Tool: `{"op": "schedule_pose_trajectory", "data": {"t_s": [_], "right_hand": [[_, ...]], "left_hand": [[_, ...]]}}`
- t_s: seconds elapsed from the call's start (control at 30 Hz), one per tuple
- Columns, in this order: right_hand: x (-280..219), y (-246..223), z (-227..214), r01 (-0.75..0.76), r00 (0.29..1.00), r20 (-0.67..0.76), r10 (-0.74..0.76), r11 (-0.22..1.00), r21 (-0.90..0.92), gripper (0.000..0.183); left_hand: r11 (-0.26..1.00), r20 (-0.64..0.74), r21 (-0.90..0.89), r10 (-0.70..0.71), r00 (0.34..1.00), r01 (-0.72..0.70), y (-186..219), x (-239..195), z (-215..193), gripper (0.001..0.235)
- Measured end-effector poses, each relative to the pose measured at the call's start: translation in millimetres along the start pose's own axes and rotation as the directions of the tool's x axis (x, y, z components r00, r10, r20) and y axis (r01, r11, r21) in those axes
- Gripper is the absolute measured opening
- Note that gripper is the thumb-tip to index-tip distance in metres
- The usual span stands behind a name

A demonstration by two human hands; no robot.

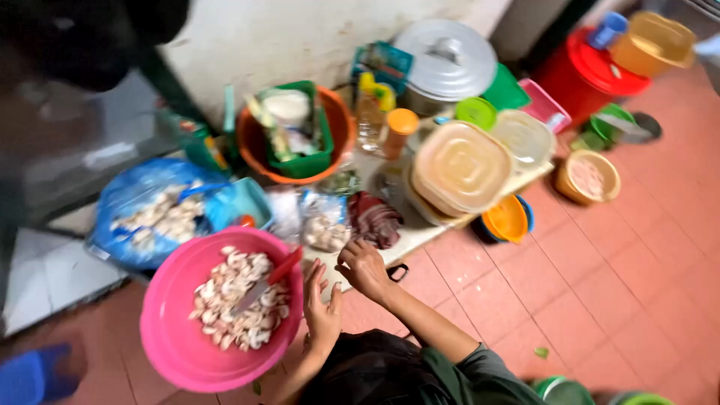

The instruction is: Stirring multiple large pots of food on a gas stove and then slicing mushrooms on a preparation table.

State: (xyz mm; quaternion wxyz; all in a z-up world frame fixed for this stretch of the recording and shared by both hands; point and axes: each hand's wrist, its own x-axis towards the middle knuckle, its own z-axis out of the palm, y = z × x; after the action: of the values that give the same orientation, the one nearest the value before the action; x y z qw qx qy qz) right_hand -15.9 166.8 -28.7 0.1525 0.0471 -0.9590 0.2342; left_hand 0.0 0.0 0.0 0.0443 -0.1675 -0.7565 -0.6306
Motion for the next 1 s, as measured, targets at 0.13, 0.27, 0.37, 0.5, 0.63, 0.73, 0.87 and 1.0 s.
{"op": "schedule_pose_trajectory", "data": {"t_s": [0.13, 0.27, 0.37, 0.5, 0.63, 0.73, 0.87, 1.0], "right_hand": [[-84, 25, -74, -0.196, 0.966, -0.167, 0.196, 0.981, 0.019, 0.048], [-200, 76, -109, -0.404, 0.899, -0.189, 0.396, 0.915, -0.003, 0.035], [-289, 123, -127, -0.576, 0.809, -0.178, 0.56, 0.815, -0.055, 0.028], [-366, 166, -181, -0.742, 0.666, -0.208, 0.717, 0.665, -0.083, 0.014], [-400, 193, -241, -0.827, 0.497, -0.417, 0.761, 0.561, 0.039, 0.025], [-429, 229, -260, -0.868, 0.41, -0.44, 0.799, 0.49, 0.08, 0.022], [-464, 284, -291, -0.927, 0.262, -0.466, 0.845, 0.354, 0.121, 0.021], [-496, 354, -337, -0.935, 0.044, -0.481, 0.876, 0.205, 0.288, 0.03]], "left_hand": [[0.997, 0.309, -0.08, 0.023, 0.951, 0.002, 17, -13, 77, 0.047], [0.998, 0.673, -0.048, 0.006, 0.74, 0.035, 18, -53, 184, 0.043], [0.992, 0.832, -0.107, 0.049, 0.552, 0.072, 36, -95, 265, 0.041], [0.971, 0.928, -0.196, 0.138, 0.346, 0.139, 69, -139, 351, 0.043], [0.971, 0.95, -0.218, 0.188, 0.25, 0.099, 77, -146, 423, 0.044], [0.985, 0.981, -0.106, 0.081, 0.176, 0.136, 41, -156, 488, 0.045], [0.983, 0.996, 0.016, -0.032, 0.084, 0.183, 9, -161, 591, 0.04], [0.991, 0.998, -0.048, 0.042, 0.049, 0.122, 56, -134, 730, 0.039]]}}
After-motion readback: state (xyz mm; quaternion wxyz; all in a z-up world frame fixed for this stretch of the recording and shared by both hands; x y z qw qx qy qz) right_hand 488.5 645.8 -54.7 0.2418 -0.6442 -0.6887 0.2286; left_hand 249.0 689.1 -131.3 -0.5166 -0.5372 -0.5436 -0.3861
